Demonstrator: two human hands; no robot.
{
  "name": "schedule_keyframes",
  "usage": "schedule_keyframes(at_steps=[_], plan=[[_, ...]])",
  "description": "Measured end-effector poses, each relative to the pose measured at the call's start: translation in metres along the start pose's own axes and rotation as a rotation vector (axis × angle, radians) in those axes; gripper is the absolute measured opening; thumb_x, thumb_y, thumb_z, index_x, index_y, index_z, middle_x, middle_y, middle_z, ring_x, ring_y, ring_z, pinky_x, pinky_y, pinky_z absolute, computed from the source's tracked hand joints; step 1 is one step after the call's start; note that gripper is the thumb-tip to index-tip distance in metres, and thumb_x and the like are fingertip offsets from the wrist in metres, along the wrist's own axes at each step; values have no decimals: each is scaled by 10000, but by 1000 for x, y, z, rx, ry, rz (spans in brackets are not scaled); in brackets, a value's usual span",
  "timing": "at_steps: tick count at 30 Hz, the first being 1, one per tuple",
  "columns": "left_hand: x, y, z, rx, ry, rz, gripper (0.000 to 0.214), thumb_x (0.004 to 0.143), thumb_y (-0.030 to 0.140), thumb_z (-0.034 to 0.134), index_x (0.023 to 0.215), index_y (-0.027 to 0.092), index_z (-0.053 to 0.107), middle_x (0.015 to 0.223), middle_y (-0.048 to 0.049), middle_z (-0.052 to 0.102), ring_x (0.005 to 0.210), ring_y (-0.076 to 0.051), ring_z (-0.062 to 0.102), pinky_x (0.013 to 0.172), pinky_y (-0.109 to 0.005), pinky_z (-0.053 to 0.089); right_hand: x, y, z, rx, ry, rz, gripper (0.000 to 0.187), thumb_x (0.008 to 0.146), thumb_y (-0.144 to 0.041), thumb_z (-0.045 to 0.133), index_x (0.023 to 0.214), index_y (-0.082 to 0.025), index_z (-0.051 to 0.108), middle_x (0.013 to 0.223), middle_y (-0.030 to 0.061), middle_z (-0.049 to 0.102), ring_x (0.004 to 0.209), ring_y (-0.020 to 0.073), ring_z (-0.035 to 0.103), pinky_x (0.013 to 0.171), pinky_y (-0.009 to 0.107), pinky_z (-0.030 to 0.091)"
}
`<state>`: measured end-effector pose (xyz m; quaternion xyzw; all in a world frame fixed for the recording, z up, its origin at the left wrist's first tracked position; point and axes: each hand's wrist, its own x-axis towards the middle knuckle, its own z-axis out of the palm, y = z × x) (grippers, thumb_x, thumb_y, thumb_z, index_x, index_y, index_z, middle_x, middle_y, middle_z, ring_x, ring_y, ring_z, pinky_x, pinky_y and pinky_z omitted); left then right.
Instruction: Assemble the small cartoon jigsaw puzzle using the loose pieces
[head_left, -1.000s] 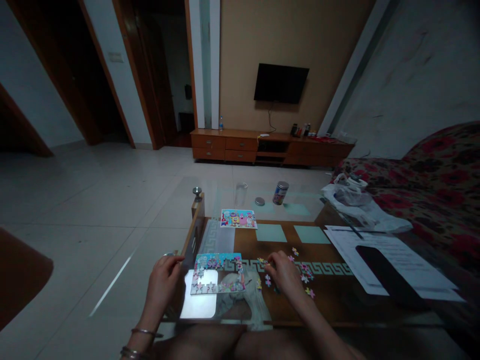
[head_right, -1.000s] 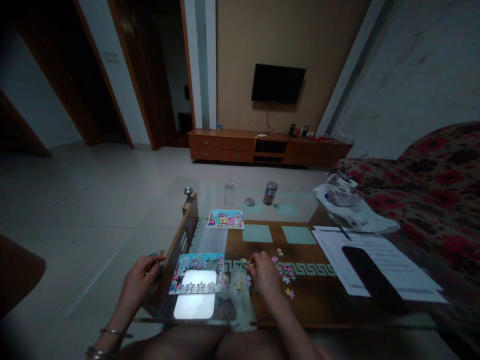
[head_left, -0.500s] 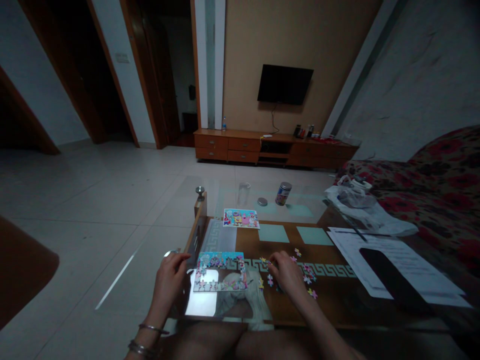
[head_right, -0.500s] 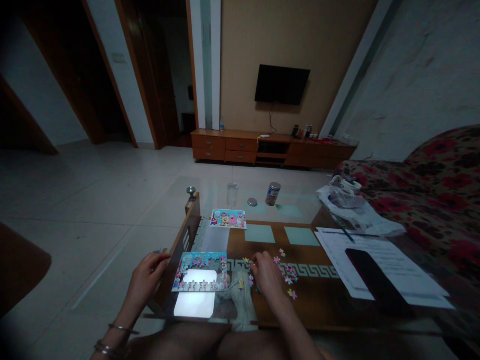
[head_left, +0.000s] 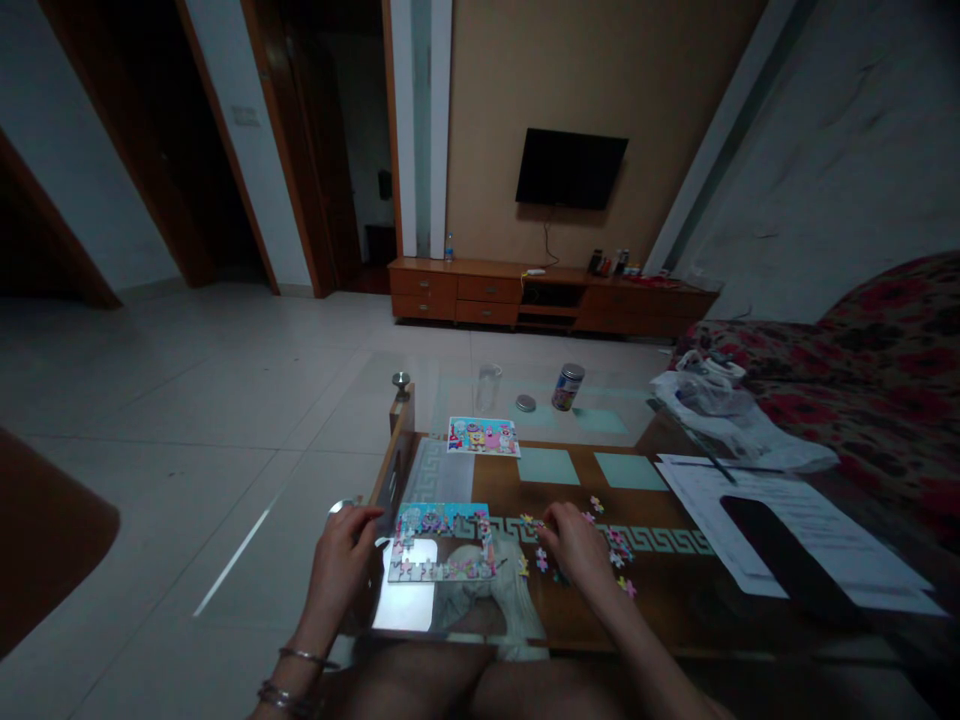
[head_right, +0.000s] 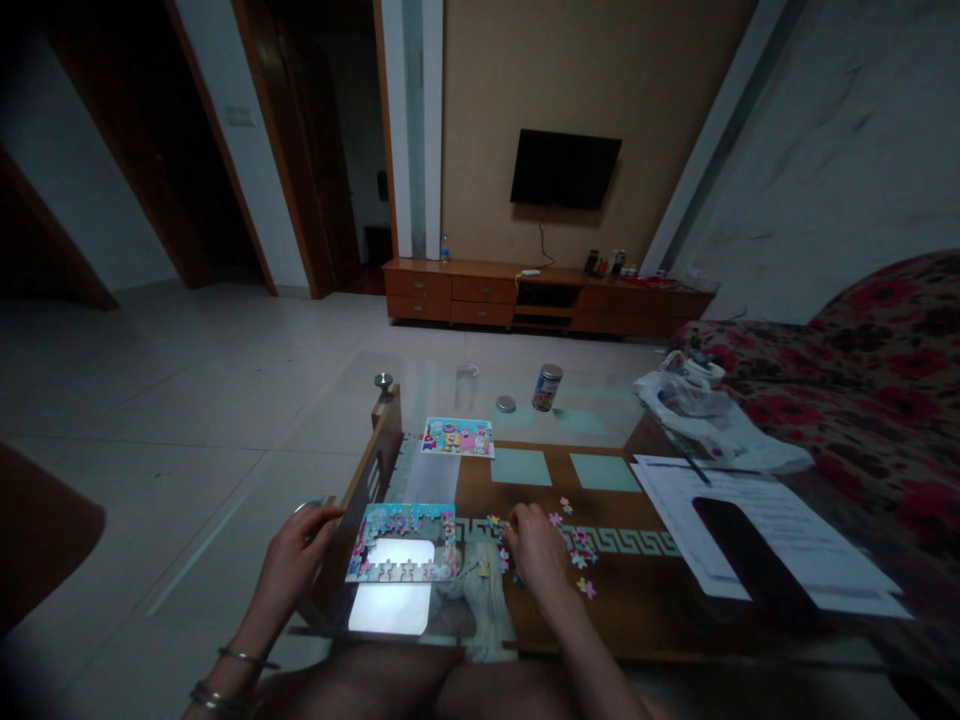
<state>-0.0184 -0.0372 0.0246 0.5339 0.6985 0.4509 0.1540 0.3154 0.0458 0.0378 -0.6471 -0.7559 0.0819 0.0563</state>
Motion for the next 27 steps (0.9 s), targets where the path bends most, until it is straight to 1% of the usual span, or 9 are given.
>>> schedule_keyframes(at_steps=[4, 9, 12, 15, 18, 24, 27], plan=[[0, 0, 0, -1, -10, -8, 274, 773, 339, 468, 840, 197, 691, 845, -55, 655, 866, -242, 601, 793, -390, 477, 1, -1, -2, 12, -2, 13, 74, 840, -242, 574, 855, -181, 613, 927, 56, 646, 861, 195, 607, 634, 265, 318], [0, 4, -1, 3, -9, -17, 281, 759, 353, 470, 822, 194, 693, 845, -62, 662, 856, -247, 607, 792, -399, 481, 2, -1, -1, 17, -5, 15, 67, 841, -229, 565, 851, -187, 616, 923, 53, 662, 858, 196, 610, 630, 267, 316], [1, 6, -2, 8, -12, -19, 283, 754, 362, 473, 814, 196, 694, 836, -61, 663, 847, -247, 608, 786, -399, 484, 3, 2, 2, 30, -11, 1, 95, 848, -217, 548, 899, -189, 622, 951, 55, 668, 897, 201, 611, 658, 266, 331], [1, 5, -2, 11, -5, -12, 280, 754, 363, 471, 812, 205, 694, 830, -55, 663, 844, -245, 607, 780, -395, 486, 4, 7, 4, 40, -21, -10, 158, 840, -155, 520, 948, -198, 627, 995, 51, 664, 945, 194, 603, 708, 260, 344], [1, 3, -2, 19, -5, 2, 276, 757, 358, 469, 815, 211, 696, 822, -51, 661, 847, -244, 607, 773, -389, 488, 3, 7, 2, 35, -16, -6, 196, 835, -126, 497, 952, -202, 635, 1017, 52, 658, 952, 192, 598, 727, 258, 349], [0, 4, -1, 15, 19, 3, 265, 752, 358, 481, 803, 216, 700, 802, -46, 662, 828, -238, 615, 754, -385, 505, -1, -3, -4, 77, -12, -20, 146, 861, -209, 511, 909, -184, 646, 957, 67, 658, 889, 193, 604, 698, 259, 357], [-1, 4, -1, 9, 14, 8, 264, 756, 357, 484, 806, 210, 697, 813, -49, 664, 828, -239, 615, 763, -389, 505, -2, -6, -3, 56, 1, -13, 120, 856, -232, 535, 899, -178, 634, 940, 67, 653, 872, 196, 605, 674, 260, 350]])
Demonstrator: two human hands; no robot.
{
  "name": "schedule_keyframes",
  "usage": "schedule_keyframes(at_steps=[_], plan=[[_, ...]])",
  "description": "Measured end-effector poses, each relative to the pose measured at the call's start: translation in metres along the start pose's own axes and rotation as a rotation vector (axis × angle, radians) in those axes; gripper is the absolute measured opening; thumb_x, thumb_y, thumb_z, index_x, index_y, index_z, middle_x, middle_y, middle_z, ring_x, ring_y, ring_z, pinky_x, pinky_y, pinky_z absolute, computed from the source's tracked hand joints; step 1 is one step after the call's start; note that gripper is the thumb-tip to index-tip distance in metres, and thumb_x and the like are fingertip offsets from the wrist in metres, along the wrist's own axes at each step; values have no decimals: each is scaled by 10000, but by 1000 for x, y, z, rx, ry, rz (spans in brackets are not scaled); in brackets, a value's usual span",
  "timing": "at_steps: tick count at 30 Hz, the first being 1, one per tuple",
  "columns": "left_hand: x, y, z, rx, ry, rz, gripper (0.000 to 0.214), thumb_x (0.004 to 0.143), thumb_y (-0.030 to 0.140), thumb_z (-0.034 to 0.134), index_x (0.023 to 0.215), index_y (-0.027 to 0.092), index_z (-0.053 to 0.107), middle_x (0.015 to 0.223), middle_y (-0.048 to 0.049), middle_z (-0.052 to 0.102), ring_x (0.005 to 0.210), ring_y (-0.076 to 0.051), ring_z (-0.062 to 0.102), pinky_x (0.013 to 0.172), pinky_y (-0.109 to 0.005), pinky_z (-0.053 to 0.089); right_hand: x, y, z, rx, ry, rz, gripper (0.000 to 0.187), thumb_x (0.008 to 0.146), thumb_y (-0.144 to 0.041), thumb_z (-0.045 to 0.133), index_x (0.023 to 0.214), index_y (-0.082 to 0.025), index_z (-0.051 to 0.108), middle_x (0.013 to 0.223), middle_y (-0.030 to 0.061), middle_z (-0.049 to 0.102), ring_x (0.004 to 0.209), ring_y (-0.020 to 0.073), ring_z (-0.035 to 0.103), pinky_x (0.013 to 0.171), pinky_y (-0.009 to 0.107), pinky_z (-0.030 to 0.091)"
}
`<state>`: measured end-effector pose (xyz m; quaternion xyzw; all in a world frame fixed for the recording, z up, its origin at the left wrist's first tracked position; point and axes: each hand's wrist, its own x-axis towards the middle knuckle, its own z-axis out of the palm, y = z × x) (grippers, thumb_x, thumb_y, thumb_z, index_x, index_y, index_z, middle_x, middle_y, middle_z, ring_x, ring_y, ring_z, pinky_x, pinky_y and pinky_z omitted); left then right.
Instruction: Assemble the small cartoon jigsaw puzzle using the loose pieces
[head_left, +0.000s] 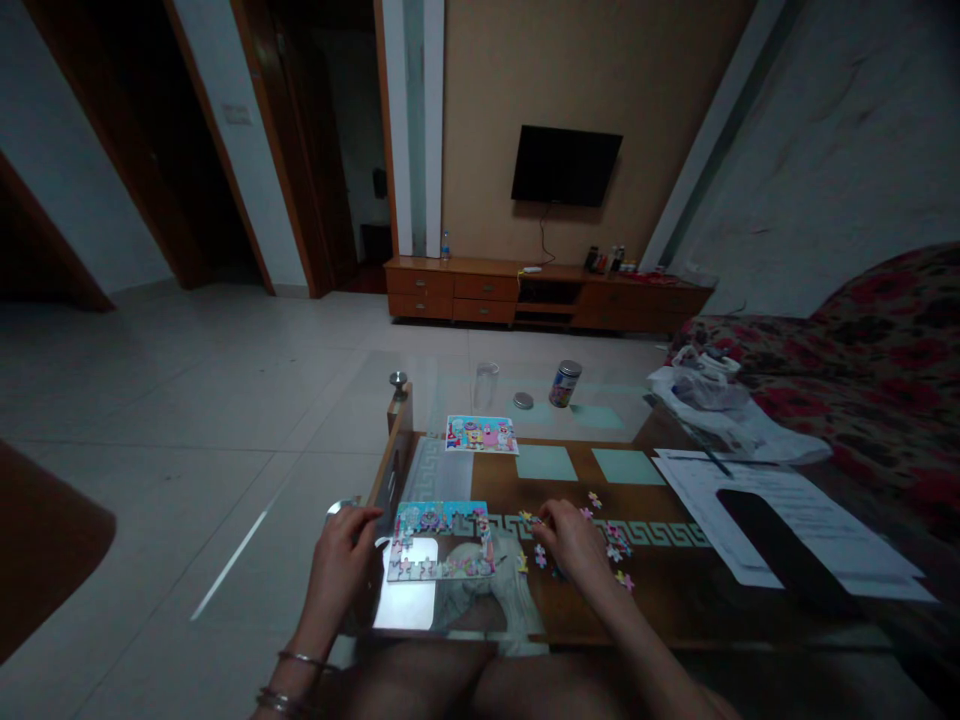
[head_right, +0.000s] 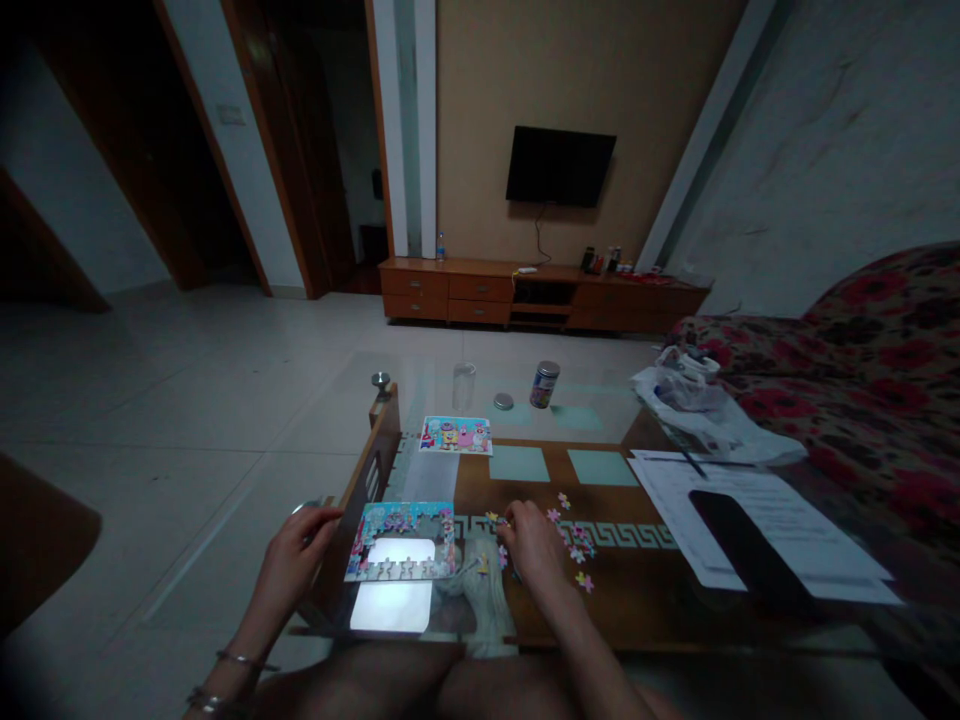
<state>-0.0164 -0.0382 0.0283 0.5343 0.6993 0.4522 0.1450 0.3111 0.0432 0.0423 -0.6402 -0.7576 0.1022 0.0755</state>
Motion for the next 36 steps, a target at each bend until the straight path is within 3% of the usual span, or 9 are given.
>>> schedule_keyframes(at_steps=[16, 36], plan=[[0, 2, 0, 8, -10, 3, 266, 765, 347, 473, 807, 210, 697, 819, -48, 661, 835, -239, 615, 780, -395, 495, 2, 4, 2, -114, 4, 51, 117, 845, -277, 594, 899, -178, 623, 971, 67, 647, 903, 215, 608, 637, 275, 318], [0, -2, 1, 27, -26, 5, 286, 763, 374, 478, 815, 203, 701, 833, -59, 667, 861, -253, 611, 793, -403, 488, 3, 8, 3, 59, -11, 25, 187, 814, -133, 508, 902, -166, 670, 959, 74, 666, 917, 203, 599, 724, 265, 356]])
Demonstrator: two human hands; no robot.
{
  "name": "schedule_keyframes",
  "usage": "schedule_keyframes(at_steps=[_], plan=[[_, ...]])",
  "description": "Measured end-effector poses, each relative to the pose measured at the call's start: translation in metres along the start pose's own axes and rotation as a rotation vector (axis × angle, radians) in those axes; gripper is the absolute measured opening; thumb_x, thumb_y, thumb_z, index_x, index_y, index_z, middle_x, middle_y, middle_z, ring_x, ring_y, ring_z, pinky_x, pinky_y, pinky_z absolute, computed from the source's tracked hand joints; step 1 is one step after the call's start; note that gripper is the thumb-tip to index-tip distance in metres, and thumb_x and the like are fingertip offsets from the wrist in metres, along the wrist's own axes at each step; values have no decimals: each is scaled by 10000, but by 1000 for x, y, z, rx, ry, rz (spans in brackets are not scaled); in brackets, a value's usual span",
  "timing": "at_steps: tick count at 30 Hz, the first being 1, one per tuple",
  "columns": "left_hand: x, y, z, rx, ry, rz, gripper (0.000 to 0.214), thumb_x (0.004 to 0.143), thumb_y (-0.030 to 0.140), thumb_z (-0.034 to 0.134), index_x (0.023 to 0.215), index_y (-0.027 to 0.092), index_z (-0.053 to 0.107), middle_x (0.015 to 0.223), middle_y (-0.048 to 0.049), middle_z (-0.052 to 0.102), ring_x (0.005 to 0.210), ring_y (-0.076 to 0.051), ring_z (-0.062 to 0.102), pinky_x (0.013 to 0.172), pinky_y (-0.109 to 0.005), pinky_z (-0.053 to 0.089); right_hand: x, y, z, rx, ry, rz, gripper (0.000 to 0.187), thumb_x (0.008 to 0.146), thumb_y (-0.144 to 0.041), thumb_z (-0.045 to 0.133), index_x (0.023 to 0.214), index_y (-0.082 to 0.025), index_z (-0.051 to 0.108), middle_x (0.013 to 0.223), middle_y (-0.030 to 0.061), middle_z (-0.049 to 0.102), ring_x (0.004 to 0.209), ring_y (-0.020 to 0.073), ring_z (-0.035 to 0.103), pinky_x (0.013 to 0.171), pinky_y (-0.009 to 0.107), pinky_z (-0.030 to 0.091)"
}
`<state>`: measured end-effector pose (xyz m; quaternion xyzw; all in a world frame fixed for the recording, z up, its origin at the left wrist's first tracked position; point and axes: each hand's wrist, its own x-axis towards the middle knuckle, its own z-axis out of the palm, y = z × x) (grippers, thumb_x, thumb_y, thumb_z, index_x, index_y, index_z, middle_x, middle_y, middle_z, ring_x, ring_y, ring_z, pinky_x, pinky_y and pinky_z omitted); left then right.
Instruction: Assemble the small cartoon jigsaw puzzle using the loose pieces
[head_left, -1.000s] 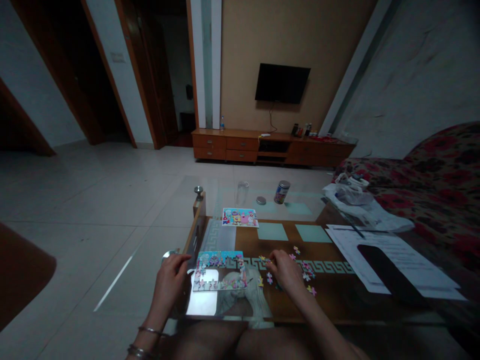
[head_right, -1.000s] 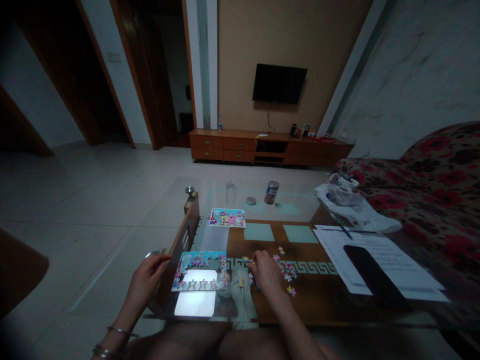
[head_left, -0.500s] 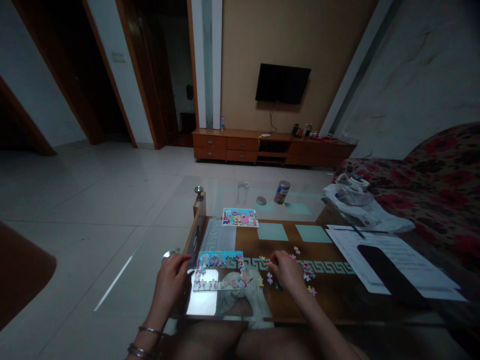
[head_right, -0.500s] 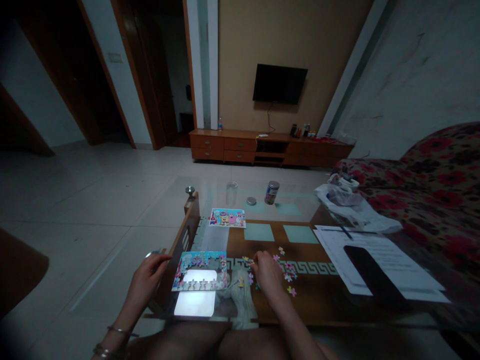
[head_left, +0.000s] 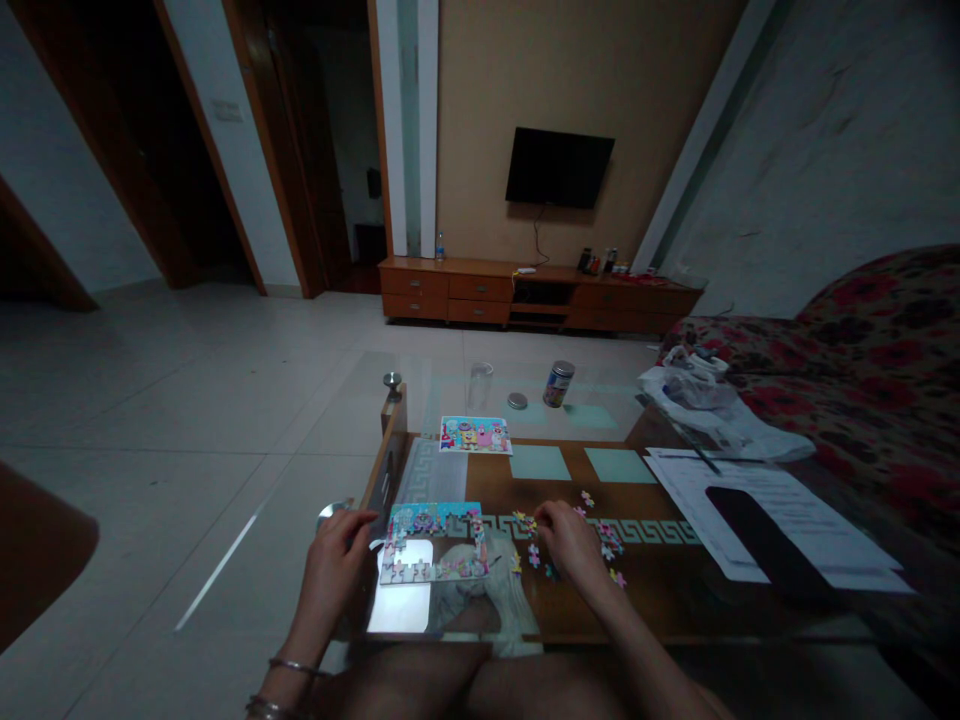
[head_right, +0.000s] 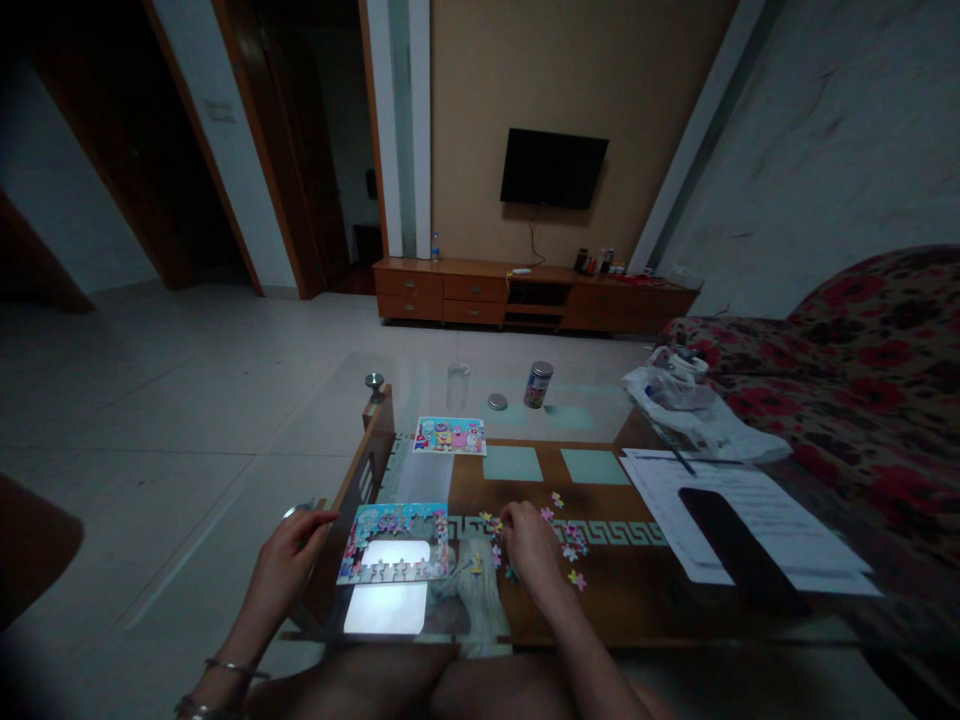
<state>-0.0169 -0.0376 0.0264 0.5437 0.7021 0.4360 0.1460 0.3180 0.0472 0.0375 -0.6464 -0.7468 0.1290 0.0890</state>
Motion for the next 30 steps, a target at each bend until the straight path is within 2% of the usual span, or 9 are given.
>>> schedule_keyframes(at_steps=[5, 8, 18, 30], plan=[[0, -2, 1, -11, -7, -2, 286, 759, 377, 479, 817, 206, 701, 844, -56, 667, 865, -247, 612, 792, -392, 489, -2, -4, -1, 22, 4, -34, 155, 824, -191, 536, 901, -160, 667, 943, 79, 663, 883, 203, 600, 725, 263, 370], [1, -2, 1, -11, -10, -5, 294, 752, 380, 479, 820, 202, 703, 841, -60, 665, 860, -252, 611, 787, -397, 487, -2, -5, -4, 45, -5, -44, 177, 806, -146, 524, 885, -166, 681, 931, 77, 661, 883, 194, 601, 734, 253, 377], [1, -1, 1, -2, -7, -5, 277, 750, 368, 483, 816, 207, 699, 842, -58, 671, 863, -252, 613, 790, -399, 488, 7, 13, -6, 105, 63, -43, 196, 770, -116, 486, 824, -162, 668, 885, 69, 664, 870, 191, 599, 769, 257, 389], [-1, 0, 1, -23, -9, -4, 269, 757, 349, 477, 822, 203, 694, 849, -61, 663, 862, -248, 608, 793, -396, 485, 8, 12, -6, 71, 20, -11, 194, 789, -152, 480, 833, -174, 667, 908, 68, 686, 870, 197, 616, 751, 257, 388]])
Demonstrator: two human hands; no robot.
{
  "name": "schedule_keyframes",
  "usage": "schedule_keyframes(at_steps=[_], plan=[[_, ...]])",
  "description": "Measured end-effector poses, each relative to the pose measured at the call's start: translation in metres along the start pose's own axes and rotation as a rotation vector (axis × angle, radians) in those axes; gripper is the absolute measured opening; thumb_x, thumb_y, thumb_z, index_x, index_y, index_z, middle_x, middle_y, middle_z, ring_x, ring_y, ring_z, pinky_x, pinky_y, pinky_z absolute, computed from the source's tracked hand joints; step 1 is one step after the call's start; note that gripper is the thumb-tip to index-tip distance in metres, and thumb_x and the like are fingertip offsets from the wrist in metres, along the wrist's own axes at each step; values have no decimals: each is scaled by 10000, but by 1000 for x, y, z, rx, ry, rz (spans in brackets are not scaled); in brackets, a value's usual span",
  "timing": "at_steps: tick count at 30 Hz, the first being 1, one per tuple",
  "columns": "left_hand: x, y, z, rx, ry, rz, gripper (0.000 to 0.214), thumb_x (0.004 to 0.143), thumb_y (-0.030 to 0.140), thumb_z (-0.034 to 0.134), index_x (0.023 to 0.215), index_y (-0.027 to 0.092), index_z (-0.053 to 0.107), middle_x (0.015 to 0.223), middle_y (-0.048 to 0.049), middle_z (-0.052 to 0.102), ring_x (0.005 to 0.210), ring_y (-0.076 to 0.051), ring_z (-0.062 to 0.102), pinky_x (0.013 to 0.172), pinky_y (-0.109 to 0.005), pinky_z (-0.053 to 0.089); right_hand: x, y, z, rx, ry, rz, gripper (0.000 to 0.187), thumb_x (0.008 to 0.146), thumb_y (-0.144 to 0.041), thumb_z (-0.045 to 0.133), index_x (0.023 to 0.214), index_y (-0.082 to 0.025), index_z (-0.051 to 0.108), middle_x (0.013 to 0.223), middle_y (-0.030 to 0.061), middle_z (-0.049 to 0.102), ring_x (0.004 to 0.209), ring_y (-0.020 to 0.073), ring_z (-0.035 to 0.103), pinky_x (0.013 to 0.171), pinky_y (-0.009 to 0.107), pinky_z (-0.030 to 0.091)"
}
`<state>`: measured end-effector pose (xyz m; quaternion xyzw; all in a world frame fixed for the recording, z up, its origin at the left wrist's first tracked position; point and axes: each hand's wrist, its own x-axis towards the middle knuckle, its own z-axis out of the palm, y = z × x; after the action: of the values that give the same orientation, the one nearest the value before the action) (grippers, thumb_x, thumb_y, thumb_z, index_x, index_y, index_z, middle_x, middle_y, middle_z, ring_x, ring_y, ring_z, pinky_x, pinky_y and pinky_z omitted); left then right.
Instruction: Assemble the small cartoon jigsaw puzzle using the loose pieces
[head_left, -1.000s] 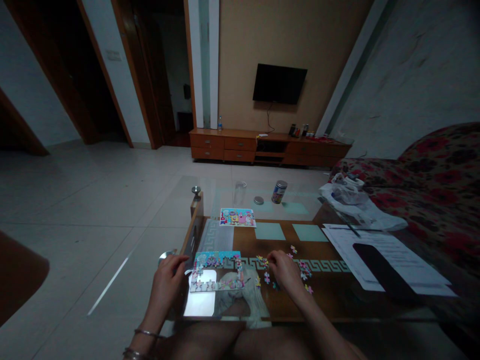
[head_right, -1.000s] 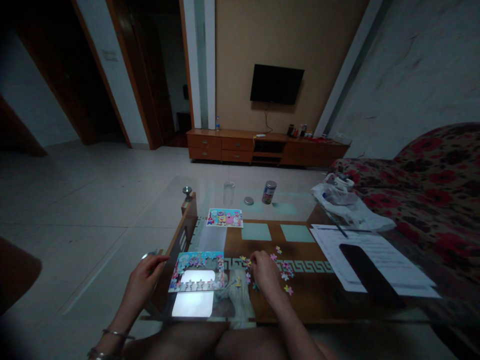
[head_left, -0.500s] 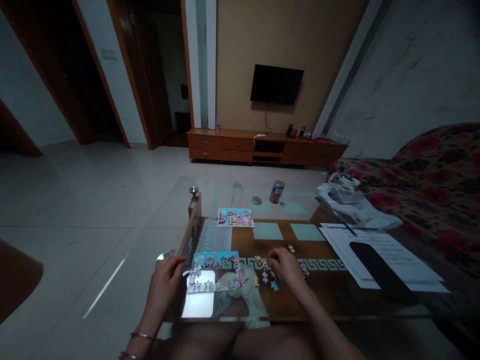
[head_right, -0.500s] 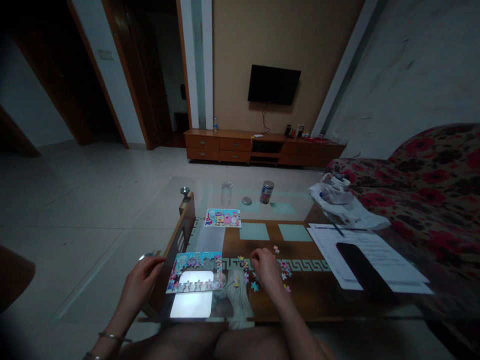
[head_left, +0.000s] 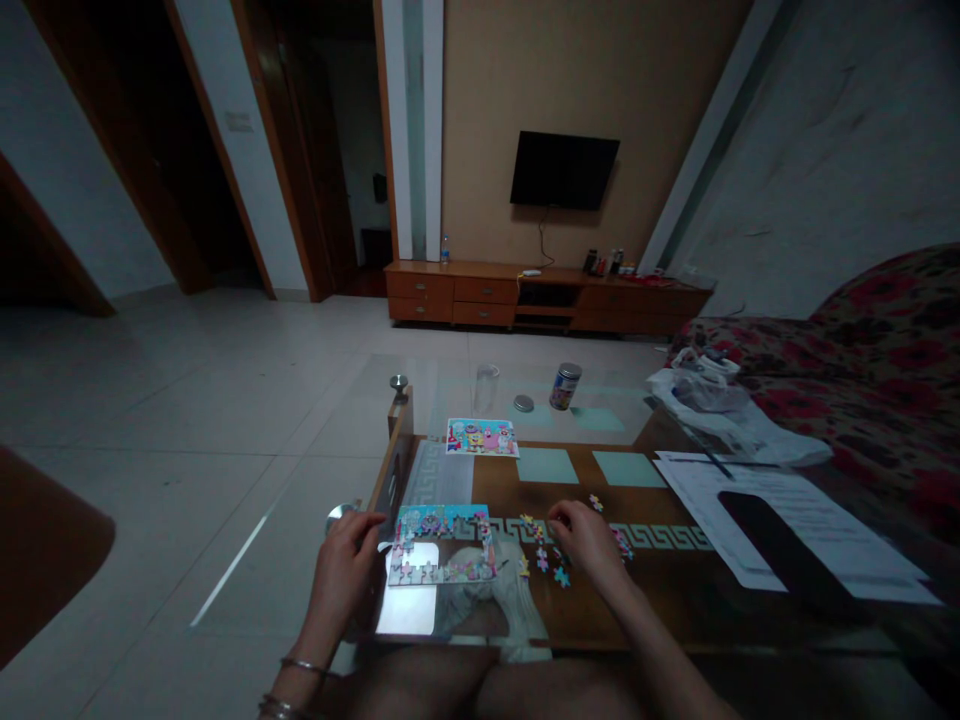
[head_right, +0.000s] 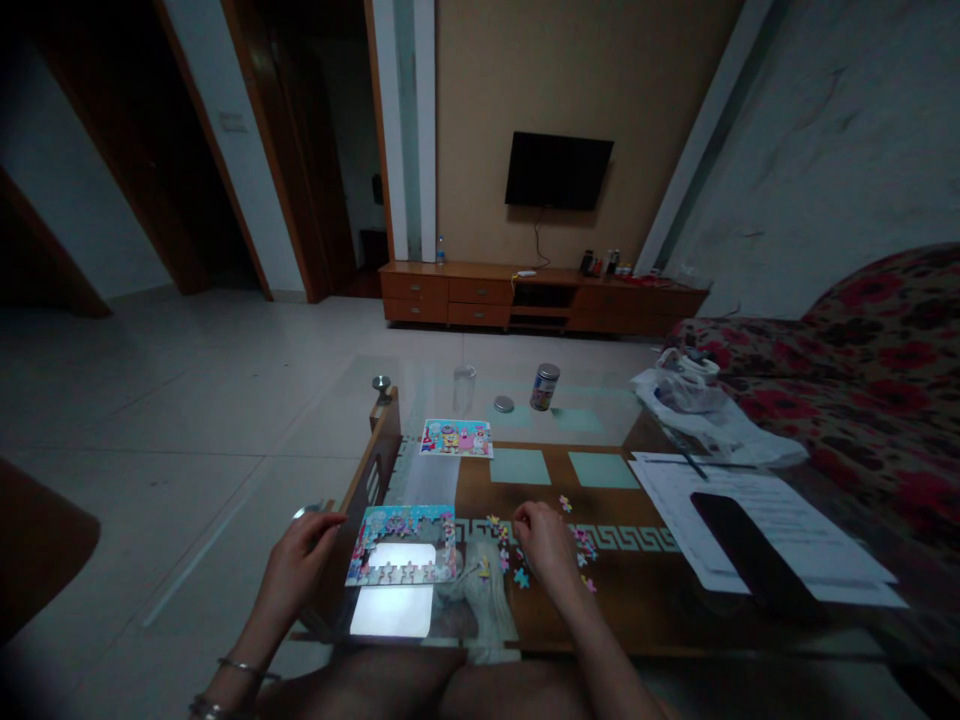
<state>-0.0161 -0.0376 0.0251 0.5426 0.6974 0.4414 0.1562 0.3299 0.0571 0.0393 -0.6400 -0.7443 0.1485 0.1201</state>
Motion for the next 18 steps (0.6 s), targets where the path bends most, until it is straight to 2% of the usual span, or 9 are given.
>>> schedule_keyframes(at_steps=[13, 18], plan=[[-2, 6, -3, 3, 6, 2, 240, 756, 335, 493, 805, 214, 694, 837, -54, 671, 848, -241, 614, 781, -384, 494, 2, 9, -1, 5, 40, 14, 280, 854, -176, 407, 883, -159, 685, 950, 94, 704, 906, 201, 628, 787, 266, 399], [-2, 3, -1, 18, 2, 6, 270, 766, 351, 476, 827, 208, 697, 863, -61, 677, 868, -246, 615, 801, -396, 493, 4, 13, -3, 68, 52, 50, 292, 844, -151, 397, 900, -163, 683, 934, 80, 711, 889, 199, 634, 763, 266, 410]])
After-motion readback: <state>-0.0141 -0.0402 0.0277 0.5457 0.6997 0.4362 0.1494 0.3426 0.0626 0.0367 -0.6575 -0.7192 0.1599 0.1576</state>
